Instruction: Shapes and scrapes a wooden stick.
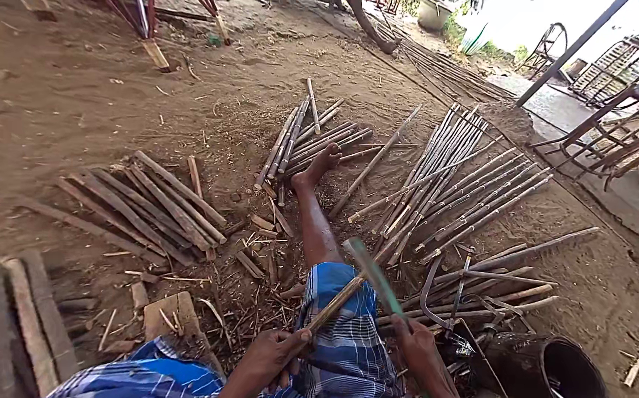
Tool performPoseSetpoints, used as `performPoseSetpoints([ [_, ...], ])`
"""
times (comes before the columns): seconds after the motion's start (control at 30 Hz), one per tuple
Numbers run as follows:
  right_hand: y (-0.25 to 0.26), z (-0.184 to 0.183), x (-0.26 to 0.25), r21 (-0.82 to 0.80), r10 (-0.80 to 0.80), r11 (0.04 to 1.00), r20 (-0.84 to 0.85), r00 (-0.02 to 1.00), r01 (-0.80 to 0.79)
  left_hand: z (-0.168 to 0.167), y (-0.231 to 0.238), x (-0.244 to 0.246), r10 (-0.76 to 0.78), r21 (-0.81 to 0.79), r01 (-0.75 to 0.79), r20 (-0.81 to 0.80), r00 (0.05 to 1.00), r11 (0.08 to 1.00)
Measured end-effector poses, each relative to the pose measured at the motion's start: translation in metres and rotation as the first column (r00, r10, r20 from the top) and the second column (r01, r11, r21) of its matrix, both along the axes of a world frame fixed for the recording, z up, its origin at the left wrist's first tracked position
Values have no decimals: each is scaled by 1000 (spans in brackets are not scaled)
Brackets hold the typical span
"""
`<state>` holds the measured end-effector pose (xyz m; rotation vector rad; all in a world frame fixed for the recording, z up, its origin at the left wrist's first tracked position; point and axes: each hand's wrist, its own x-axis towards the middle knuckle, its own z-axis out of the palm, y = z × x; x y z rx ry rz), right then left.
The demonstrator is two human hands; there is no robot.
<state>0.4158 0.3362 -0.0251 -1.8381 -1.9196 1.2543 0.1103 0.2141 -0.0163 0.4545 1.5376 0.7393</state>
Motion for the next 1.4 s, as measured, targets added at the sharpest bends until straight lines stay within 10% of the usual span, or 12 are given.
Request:
performPoseSetpoints([
  [0.07, 0, -7, -1, -31, -86, 996, -79, 993, 83, -1, 1, 1, -30, 0, 30, 74, 997, 1000],
  [0.17, -22, -2, -5, 29, 201, 978, 88, 976, -204, -1, -3, -2, -47, -7, 49, 126, 991, 999],
  [0.3, 5, -12, 2, -24, -98, 995, -70, 993, 96, -3, -2, -4, -61, 3, 63, 241, 969, 998],
  [0.4, -26, 0, -7, 45, 297, 952, 108, 949, -303, -2, -6, -6, -14, -26, 24, 353, 936, 999],
  [0.67, 35, 33, 42, 22, -285, 953, -269, 920, 301, 15, -61, -32, -147, 385, 166, -80, 986, 908],
  [0.9, 17, 20, 19, -149, -234, 968, -223, 946, 204, -6, -23, 20, -96, 509, -71, 294, 951, 858],
  [1.0, -26, 11, 2, -76, 117, 990, -29, 993, -119, -16, -1, 39, 52, 453, -151, 225, 973, 878],
  [1.17, -15, -2, 11, -97, -98, 992, -145, 985, 84, -19, 2, 43, 127, 418, -178, 146, 981, 891],
  [1.27, -42, 8, 4, 39, 239, 970, 55, 970, -241, -22, 0, 42, 140, 428, -192, 150, 979, 883],
  [1.4, -19, -1, 5, -43, -98, 995, -96, 991, 94, -23, 2, 39, 122, 431, -179, 156, 980, 884],
])
